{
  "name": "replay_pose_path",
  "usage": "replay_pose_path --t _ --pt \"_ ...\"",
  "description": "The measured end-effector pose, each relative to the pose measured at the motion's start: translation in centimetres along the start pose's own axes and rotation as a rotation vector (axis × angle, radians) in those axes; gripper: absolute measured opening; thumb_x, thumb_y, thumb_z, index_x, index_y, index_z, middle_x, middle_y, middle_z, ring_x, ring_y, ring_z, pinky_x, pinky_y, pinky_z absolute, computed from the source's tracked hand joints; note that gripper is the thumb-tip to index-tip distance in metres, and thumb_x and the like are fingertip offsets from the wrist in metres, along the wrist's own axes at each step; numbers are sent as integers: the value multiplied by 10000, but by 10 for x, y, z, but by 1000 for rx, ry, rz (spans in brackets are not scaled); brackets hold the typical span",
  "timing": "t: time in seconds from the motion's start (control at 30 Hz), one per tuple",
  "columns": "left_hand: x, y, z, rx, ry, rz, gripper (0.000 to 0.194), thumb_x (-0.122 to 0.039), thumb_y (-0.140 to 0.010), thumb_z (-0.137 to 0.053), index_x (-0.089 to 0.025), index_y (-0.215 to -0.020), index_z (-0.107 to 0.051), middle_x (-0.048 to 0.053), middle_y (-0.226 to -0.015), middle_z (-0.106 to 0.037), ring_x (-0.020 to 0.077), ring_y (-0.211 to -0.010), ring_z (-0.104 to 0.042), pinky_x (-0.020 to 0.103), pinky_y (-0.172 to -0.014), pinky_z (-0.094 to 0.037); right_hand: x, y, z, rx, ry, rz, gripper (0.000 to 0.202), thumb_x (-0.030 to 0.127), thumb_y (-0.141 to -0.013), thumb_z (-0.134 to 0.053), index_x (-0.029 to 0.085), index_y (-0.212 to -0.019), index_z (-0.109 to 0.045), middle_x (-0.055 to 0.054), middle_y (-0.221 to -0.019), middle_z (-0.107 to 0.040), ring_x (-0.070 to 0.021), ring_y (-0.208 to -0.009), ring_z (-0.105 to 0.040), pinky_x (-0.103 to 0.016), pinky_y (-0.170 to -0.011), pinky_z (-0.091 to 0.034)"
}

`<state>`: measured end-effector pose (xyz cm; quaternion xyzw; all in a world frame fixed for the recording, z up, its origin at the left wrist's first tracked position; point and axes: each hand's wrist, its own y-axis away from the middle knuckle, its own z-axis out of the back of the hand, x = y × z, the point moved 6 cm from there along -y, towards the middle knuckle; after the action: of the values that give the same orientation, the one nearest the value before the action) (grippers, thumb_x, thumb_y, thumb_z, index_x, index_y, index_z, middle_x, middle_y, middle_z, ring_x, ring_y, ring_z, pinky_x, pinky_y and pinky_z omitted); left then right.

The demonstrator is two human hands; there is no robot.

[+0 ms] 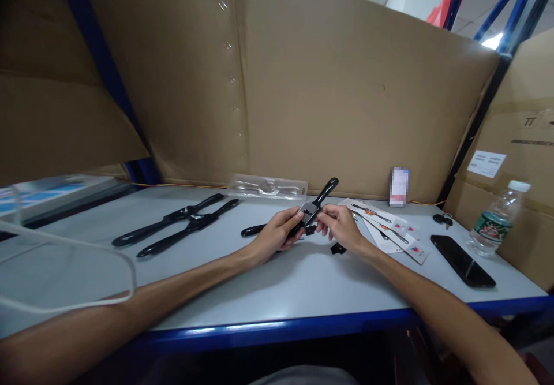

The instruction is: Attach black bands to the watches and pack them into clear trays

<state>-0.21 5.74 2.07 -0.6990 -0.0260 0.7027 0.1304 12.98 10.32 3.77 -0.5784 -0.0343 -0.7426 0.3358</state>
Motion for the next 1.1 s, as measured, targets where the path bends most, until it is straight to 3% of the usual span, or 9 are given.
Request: replay_pose_path --t 0.37,0.47,0.57,0.67,0.8,0.97,1.1 --pt "3 1 -2 8 50 49 334 -500 -881 -553 -177 -801 -524 -60 -528 -438 41 -365 -264 161 -344 -154 1 0 -3 50 77 -8 291 434 -859 -520 190 -703 -543 -7 -628 -627 -107 -484 -520 -216 -426 -381" --pt "5 1 2 -59 124 113 277 -428 -895 -549 -194 -777 -458 -61 -539 -447 40 -371 -267 147 -348 -138 7 -2 12 66 390 68 254 361 -886 -525 180 -727 -606 -4 -617 -625 -108 -509 -515 -235 -508 -370" --pt "8 -1 9 -123 187 155 294 -372 -905 -544 -205 -720 -387 -56 -542 -451 34 -375 -269 139 -352 -136 19 -3 41 36 746 123 170 266 -862 -590 181 -733 -661 -4 -626 -628 -119 -575 -523 -254 -588 -345" --pt "11 -2 14 -150 218 182 280 -331 -913 -533 -200 -711 -389 -53 -546 -450 32 -377 -272 136 -354 -126 20 -1 57 220 794 71 74 233 -824 -644 198 -822 -708 -3 -719 -662 -137 -661 -563 -252 -619 -351" --pt "12 -1 12 -133 219 215 258 -318 -913 -537 -193 -723 -415 -53 -543 -449 30 -376 -273 135 -355 -123 7 7 45 504 768 2 245 220 -723 -748 229 -966 -727 -2 -868 -690 -144 -728 -586 -239 -622 -367" --pt "9 3 5 -133 177 247 261 -306 -937 -490 -196 -717 -403 -43 -545 -465 32 -378 -275 137 -352 -128 -2 12 24 584 787 -54 195 139 -681 -745 206 -864 -729 22 -747 -664 -127 -661 -572 -228 -579 -350" --pt "10 4 3 -115 167 262 251 -281 -942 -462 -196 -717 -393 -43 -552 -458 32 -383 -268 139 -356 -115 -1 16 22 656 771 -117 156 146 -711 -724 195 -860 -728 33 -667 -637 -127 -628 -568 -229 -565 -358"
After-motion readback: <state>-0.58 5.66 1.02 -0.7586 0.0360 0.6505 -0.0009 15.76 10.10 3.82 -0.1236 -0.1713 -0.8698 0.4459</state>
